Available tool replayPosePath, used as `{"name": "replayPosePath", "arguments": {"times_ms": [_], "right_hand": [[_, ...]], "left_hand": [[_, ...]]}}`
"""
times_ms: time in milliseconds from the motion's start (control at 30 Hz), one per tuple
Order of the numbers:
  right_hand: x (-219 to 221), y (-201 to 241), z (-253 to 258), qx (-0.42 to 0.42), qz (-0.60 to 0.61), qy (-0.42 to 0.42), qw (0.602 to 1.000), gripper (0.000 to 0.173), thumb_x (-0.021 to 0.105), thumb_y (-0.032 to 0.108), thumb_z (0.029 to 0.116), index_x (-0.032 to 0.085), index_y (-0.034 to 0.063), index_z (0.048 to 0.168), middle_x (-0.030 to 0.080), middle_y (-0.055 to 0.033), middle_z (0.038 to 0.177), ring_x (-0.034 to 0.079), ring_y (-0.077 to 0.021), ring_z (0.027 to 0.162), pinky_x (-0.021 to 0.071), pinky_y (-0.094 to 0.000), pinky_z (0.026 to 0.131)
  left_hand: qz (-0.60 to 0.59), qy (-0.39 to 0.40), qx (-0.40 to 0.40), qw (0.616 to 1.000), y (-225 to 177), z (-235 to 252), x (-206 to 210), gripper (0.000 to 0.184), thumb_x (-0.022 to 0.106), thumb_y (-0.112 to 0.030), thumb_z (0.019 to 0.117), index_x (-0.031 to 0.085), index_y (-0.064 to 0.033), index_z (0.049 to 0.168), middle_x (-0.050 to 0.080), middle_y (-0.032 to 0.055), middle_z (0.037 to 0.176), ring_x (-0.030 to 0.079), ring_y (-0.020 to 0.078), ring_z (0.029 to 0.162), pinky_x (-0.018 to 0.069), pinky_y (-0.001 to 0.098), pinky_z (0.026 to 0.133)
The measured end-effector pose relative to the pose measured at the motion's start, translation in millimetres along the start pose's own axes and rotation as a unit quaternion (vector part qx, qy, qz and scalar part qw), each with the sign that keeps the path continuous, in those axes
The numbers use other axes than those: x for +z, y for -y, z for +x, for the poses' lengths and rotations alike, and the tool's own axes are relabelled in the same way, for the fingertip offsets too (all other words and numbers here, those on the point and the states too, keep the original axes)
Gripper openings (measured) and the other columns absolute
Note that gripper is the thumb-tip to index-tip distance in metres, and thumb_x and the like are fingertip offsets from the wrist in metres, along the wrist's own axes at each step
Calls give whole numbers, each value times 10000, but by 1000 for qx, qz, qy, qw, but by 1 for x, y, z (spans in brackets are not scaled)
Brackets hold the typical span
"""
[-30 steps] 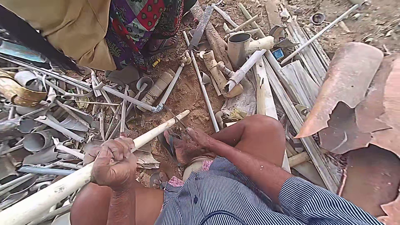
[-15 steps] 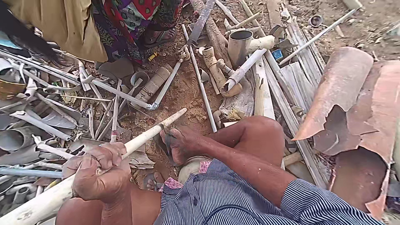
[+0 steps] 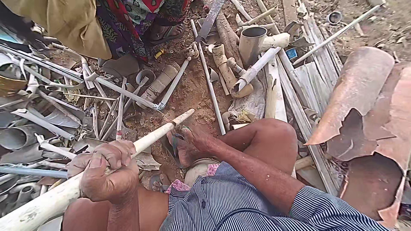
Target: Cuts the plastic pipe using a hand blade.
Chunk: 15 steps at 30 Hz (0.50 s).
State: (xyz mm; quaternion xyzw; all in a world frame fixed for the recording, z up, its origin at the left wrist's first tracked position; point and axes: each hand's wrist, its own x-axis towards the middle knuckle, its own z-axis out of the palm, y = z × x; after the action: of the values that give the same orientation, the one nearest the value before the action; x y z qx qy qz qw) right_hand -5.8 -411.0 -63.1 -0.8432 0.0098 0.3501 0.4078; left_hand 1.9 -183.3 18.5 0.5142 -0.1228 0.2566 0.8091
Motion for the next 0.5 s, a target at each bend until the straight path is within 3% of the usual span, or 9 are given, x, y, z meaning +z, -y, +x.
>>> {"name": "replayPosePath", "arguments": {"times_ms": [100,133,200,300,333,433,500], "right_hand": [[-13,-64,31,148,-34,10,988,640,214,384,1139,568,-134,1261,594,-333,1272,577,-433,1243,419,-568,1055],[-19,-68,36,158,-43,18,986,647,210,384,1139,563,-141,1274,580,-339,1307,560,-438,1276,406,-573,1074],[-18,-46,28,98,-35,12,995,606,239,365,1139,592,-125,1198,616,-315,1180,606,-414,1148,441,-553,1006],[-2,-7,11,-14,6,-20,1000,543,275,358,1128,613,-62,1065,608,-191,920,611,-302,889,473,-483,848],[1,-8,14,-11,11,-27,1000,549,271,363,1127,612,-63,1063,608,-189,912,610,-301,881,472,-482,842],[-8,-41,43,91,-21,-6,996,639,222,393,1136,603,-119,1168,634,-301,1124,628,-406,1102,459,-553,979],[-18,-41,47,126,-48,17,991,641,207,393,1138,583,-123,1197,613,-309,1177,611,-409,1138,448,-547,988]], "left_hand": [[-5,10,4,1000,0,0,4,262,534,-198,968,540,-202,706,521,-72,558,532,64,487,496,228,516],[-6,15,6,1000,0,1,6,261,549,-208,967,544,-204,707,525,-74,562,534,61,490,496,223,516],[-9,24,5,1000,0,0,7,250,559,-203,961,542,-198,712,523,-72,565,534,65,496,495,227,519],[-10,25,1,1000,3,2,3,253,549,-172,949,534,-191,698,519,-63,554,537,75,491,499,240,518],[-10,23,-2,1000,3,5,2,256,558,-172,942,532,-194,689,511,-67,546,530,71,483,494,237,511],[-19,43,-10,999,3,13,0,260,576,-188,937,534,-202,681,503,-74,539,520,63,474,480,228,498],[-22,57,-16,998,5,17,-3,259,578,-190,930,533,-205,675,501,-75,536,519,63,476,474,229,503]]}}
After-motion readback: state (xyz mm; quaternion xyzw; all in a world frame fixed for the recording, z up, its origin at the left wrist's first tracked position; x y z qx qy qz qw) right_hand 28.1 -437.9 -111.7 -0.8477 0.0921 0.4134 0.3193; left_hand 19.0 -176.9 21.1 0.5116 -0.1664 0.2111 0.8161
